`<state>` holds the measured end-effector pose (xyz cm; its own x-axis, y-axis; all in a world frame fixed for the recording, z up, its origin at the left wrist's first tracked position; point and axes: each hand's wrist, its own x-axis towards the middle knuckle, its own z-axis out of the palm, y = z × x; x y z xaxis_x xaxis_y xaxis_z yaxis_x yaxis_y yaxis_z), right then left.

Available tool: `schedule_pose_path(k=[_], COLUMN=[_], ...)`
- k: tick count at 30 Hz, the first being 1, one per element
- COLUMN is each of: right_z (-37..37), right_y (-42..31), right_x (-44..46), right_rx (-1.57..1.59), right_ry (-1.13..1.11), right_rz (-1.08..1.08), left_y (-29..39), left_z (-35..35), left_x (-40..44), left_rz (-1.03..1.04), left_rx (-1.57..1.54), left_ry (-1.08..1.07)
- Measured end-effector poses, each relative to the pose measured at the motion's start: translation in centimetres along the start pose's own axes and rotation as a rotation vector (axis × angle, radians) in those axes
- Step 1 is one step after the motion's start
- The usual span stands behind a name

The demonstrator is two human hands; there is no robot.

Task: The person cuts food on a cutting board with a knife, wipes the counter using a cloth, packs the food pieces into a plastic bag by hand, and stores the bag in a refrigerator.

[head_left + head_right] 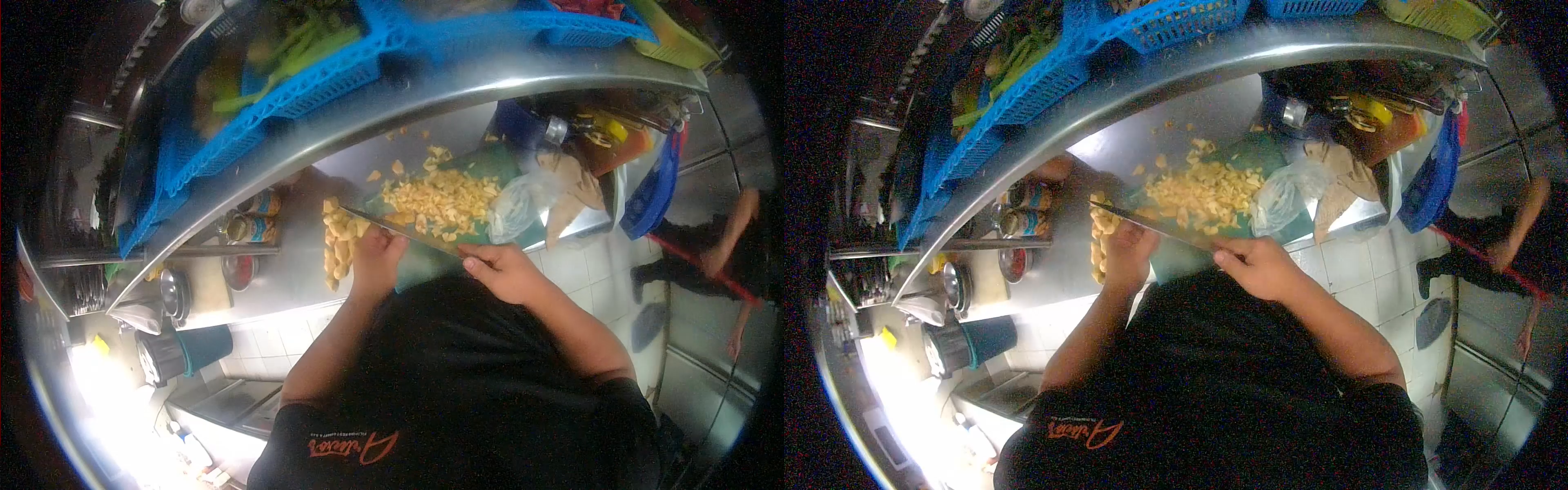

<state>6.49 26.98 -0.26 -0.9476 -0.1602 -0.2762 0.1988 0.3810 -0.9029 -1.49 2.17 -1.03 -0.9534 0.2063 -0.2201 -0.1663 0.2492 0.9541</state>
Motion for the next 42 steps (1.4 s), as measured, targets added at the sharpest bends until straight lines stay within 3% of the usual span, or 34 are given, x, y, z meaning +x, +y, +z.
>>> schedule_pose_path(k=[13,16,19,22,25,28,34,40,42], right_z=[-0.7,-0.7,-1.0,-0.7,0.7,-0.3,-0.9,-0.4,0.1], right_y=[-1.5,1.0,2.2,1.4,0.5,-0.5,4.4,0.3,-0.3], right_x=[0.2,0.8,0.4,0.0,0.3,1.2,0.7,-0.1,0.1], right_rx=[-0.374,-0.235,-0.255,-0.255,-0.177,-0.339,-0.056,-0.081,-0.157], right_ry=[0.085,0.071,0.0,-0.045,0.002,-0.059,0.068,0.025,0.064], right_rz=[-0.263,-0.259,-0.103,-0.028,-0.137,-0.051,0.021,-0.154,-0.207], left_y=[0.2,-1.4,-1.0,-1.7,-0.3,-0.9,-1.2,-0.8,-0.5], left_z=[-1.6,-3.0,-2.4,-2.0,-2.0,-2.2,-2.2,-1.1,-1.2], left_x=[-0.4,-0.3,-0.9,-1.1,-1.0,-0.8,-0.3,-0.1,-0.2], left_rz=[0.037,-0.143,-0.146,-0.121,-0.093,-0.1,-0.039,-0.068,-0.038], left_rx=[0.152,0.243,0.332,0.196,0.246,0.174,0.154,0.007,-0.03], left_ry=[-0.18,-0.256,-0.265,-0.232,-0.409,-0.488,-0.465,-0.241,-0.308])
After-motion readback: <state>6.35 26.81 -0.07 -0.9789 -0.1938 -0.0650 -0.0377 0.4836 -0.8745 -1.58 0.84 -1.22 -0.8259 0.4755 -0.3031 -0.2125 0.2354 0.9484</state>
